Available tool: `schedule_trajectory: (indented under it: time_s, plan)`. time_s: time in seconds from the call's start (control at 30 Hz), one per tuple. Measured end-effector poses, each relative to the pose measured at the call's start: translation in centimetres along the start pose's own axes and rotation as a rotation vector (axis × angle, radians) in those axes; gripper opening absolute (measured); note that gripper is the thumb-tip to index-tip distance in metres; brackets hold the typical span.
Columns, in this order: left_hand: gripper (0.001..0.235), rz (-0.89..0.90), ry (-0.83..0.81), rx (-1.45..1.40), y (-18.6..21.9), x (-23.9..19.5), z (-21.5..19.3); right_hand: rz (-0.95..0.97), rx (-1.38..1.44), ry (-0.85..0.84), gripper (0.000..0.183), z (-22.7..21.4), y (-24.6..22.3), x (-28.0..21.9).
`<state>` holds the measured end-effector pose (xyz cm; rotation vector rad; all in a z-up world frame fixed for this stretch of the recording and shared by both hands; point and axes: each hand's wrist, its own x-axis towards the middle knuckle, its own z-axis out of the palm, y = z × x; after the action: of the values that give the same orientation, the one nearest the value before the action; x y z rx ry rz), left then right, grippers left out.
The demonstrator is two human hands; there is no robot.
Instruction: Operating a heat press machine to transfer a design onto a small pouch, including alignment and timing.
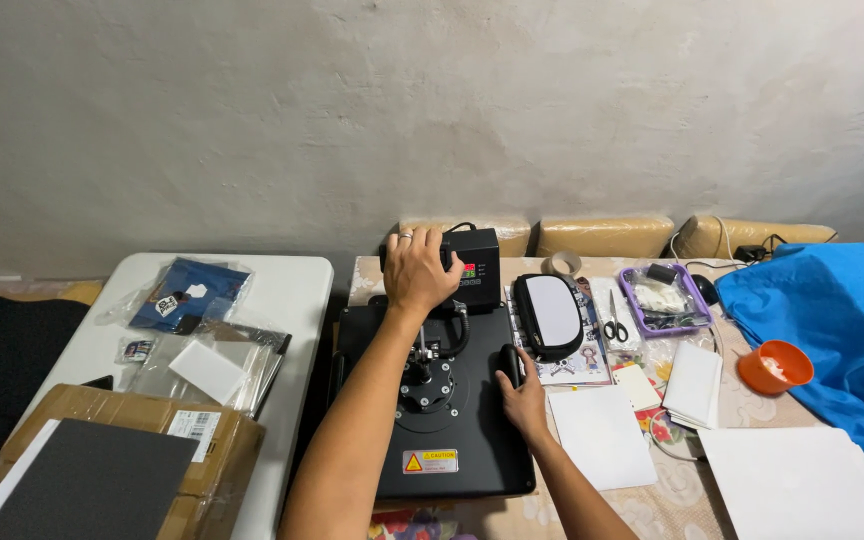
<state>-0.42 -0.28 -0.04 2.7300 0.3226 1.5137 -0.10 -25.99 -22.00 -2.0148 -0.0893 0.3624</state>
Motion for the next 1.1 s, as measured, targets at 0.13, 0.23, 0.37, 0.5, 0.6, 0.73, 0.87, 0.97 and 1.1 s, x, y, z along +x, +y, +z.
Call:
schedule_trajectory:
  time_s: [0.13, 0.23, 0.37, 0.5, 0.6, 0.73, 0.87, 0.97, 1.1]
  plan:
    - [0.031, 0.004, 0.007, -0.004, 0.1, 0.1, -0.1, 0.009, -0.001, -0.008, 0.073, 0.2, 0.5, 0.2]
    - [0.031, 0.005, 0.011, -0.003, 0.3, 0.4, -0.7, 0.008, -0.013, -0.012, 0.073, 0.2, 0.5, 0.0]
    - [0.031, 0.011, 0.018, -0.004, 0.2, 0.4, -0.6, 0.011, -0.008, -0.017, 0.072, 0.0, 0.4, 0.0]
    - [0.031, 0.009, 0.015, -0.003, 0.3, 0.5, -0.8, 0.007, 0.006, -0.02, 0.072, 0.2, 0.7, 0.1]
    - [0.032, 0.01, 0.016, 0.001, 0.1, 0.2, -0.2, 0.002, -0.002, -0.017, 0.071, 0.0, 0.3, 0.2]
    - [0.033, 0.011, 0.02, 0.007, 0.2, 0.5, -0.5, 0.0, -0.011, -0.021, 0.073, 0.0, 0.7, 0.3]
    - [0.032, 0.013, 0.011, 0.004, 0.2, 0.5, -0.5, -0.002, -0.007, -0.021, 0.072, -0.1, 0.4, 0.1]
    - [0.032, 0.012, 0.004, 0.008, 0.0, 0.2, -0.3, -0.006, 0.001, -0.016, 0.072, -0.3, -0.3, -0.2]
    - [0.031, 0.006, 0.002, 0.003, 0.3, 0.7, -0.8, -0.006, -0.004, -0.014, 0.073, -0.1, 0.1, -0.2]
